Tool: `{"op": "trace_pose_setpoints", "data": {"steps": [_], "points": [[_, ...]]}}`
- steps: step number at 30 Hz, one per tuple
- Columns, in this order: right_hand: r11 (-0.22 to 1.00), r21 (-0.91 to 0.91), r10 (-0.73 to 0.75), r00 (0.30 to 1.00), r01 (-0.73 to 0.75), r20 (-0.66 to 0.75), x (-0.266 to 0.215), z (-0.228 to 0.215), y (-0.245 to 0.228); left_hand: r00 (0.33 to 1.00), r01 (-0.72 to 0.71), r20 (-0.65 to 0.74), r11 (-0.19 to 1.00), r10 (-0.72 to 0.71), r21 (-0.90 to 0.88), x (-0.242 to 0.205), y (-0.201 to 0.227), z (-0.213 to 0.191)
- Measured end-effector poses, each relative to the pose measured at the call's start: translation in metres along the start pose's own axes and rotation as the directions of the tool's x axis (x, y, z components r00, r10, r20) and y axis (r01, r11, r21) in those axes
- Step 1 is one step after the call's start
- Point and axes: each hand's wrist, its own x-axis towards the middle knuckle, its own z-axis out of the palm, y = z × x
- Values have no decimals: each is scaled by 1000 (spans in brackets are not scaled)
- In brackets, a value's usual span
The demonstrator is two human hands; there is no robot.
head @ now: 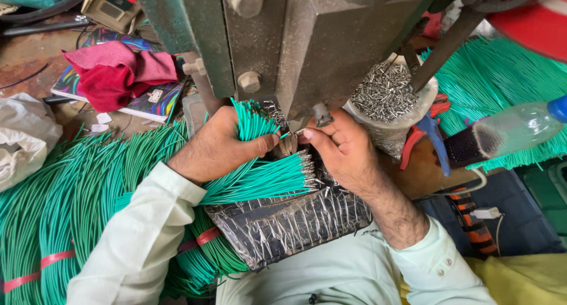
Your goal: The person sits on the floor and repeatedly inserts green insulated wires into a press machine to attach metal connectors. They hold a bundle of wires in the left hand and feed individual wires into the machine with the right hand.
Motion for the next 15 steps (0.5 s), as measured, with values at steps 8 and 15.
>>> {"op": "trace_pose_setpoints", "data": {"steps": [8,15], "points": [[998,-37,-58,998,59,39,6,-1,6,1000,6,28,998,-5,-56,2,1,1],[993,-95,-59,997,63,42,9,-5,6,999,40,8,999,-40,4,2,0,3]]}}
